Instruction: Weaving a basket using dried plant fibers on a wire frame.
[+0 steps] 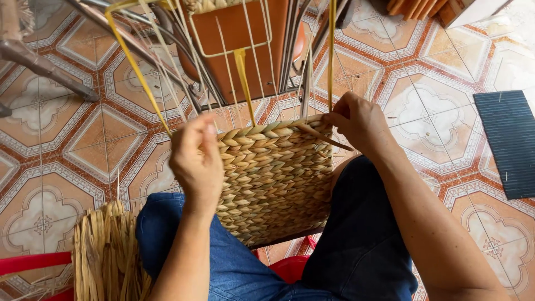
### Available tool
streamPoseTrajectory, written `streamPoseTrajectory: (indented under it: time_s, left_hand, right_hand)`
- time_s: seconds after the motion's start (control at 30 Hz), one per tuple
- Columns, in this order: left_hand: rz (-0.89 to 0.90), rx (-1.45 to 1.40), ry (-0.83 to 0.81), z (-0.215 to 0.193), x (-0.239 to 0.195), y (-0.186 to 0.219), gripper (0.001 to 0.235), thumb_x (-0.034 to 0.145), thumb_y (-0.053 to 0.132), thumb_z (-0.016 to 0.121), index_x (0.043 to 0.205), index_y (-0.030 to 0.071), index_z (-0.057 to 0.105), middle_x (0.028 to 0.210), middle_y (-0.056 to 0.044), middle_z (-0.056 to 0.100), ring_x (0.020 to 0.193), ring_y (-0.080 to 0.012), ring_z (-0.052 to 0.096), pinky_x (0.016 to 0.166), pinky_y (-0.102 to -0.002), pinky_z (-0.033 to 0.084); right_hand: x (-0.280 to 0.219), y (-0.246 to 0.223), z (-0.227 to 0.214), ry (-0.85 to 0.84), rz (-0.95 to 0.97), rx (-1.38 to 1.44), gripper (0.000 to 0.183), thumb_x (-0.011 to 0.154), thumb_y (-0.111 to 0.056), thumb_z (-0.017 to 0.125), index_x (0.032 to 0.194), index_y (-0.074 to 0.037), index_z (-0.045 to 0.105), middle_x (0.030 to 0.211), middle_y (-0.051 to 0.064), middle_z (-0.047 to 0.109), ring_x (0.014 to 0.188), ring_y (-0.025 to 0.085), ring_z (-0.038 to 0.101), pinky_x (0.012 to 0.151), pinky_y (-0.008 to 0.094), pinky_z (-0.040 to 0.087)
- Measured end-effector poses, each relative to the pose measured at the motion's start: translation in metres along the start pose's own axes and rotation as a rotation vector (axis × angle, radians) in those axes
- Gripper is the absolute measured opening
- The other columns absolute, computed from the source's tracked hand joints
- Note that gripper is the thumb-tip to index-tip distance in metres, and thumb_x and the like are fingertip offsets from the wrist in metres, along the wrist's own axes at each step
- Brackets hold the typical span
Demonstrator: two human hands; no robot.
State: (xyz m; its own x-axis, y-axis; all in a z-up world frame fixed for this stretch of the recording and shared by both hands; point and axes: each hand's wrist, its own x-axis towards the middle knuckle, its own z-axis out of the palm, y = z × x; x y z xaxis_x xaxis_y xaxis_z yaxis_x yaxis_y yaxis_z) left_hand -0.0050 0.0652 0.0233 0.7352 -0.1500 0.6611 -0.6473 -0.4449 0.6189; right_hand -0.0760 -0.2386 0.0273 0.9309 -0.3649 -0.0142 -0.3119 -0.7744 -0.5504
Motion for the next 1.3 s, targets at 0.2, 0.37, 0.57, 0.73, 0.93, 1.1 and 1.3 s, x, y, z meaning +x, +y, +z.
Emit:
streamPoseTrajectory:
  time_s: [0.2,0.37,0.57,0.73,0.93,1.1,1.3]
  left_hand:
    - [0.205,0.271,-0.148,0.019,-0.021,0.021,0.028,0.093,0.008,0.075,0.12,0.01,0.069,0.119,-0.009,0.067,0.115,-0.0266,0.057,0.104,-0.043,0.044]
    - [0.173,0.41,-0.231,0.023,-0.021,0.02,0.037,0.091,0.011,0.077,0.125,0.01,0.063,0.119,-0.009,0.058,0.114,-0.0278,0.053,0.105,-0.048,0.041]
    - [0.162,0.381,-0.184,0.03,-0.032,0.018,0.041,0.09,0.009,0.077,0.128,0.011,0.06,0.123,-0.01,0.056,0.119,-0.0282,0.052,0.108,-0.049,0.041]
    - [0.118,0.313,-0.125,0.027,-0.034,0.015,0.042,0.088,0.009,0.076,0.127,0.008,0.061,0.123,-0.01,0.055,0.119,-0.0295,0.051,0.11,-0.048,0.04]
    - [0.001,-0.032,-0.136,-0.044,-0.024,0.006,0.024,0.096,0.008,0.074,0.119,0.01,0.068,0.124,-0.005,0.067,0.118,-0.0228,0.063,0.106,-0.038,0.051]
    - [-0.405,0.027,0.294,-0.136,-0.047,-0.083,0.011,0.107,0.011,0.064,0.117,0.008,0.07,0.112,-0.006,0.076,0.101,-0.0142,0.072,0.089,-0.026,0.059]
    - [-1.031,0.778,0.01,-0.218,-0.099,-0.213,0.014,0.092,0.022,0.076,0.106,0.019,0.075,0.119,-0.01,0.061,0.116,-0.0301,0.054,0.091,-0.048,0.048]
  right_hand:
    - [0.001,0.018,0.004,0.005,-0.075,0.098,0.017,0.097,-0.016,0.07,0.099,0.0,0.066,0.084,0.012,0.076,0.073,0.018,0.076,0.06,0.031,0.061]
    - [0.0,0.013,0.0,-0.012,-0.029,0.09,0.016,0.097,-0.015,0.07,0.1,0.0,0.067,0.083,0.013,0.076,0.073,0.017,0.076,0.062,0.03,0.06]
    - [-0.028,-0.027,-0.009,0.158,-0.156,-0.1,0.017,0.091,-0.014,0.075,0.102,-0.002,0.068,0.093,0.015,0.07,0.078,0.024,0.071,0.065,0.037,0.058]
    - [-0.04,-0.047,0.0,0.501,-0.465,-0.32,0.016,0.098,-0.011,0.083,0.101,-0.006,0.067,0.102,0.011,0.062,0.091,0.03,0.065,0.082,0.046,0.053]
    - [-0.032,-0.047,0.005,0.034,-0.607,-0.026,0.029,0.096,-0.006,0.074,0.124,-0.006,0.07,0.11,0.011,0.066,0.097,0.023,0.071,0.083,0.035,0.06]
    - [-0.028,-0.026,0.007,0.056,-0.606,-0.146,0.026,0.101,-0.006,0.073,0.126,-0.004,0.07,0.106,0.01,0.067,0.09,0.018,0.072,0.08,0.03,0.06]
    - [-0.029,-0.023,0.007,0.052,-0.571,-0.147,0.02,0.103,-0.008,0.074,0.123,-0.006,0.072,0.104,0.008,0.07,0.087,0.015,0.072,0.076,0.026,0.06]
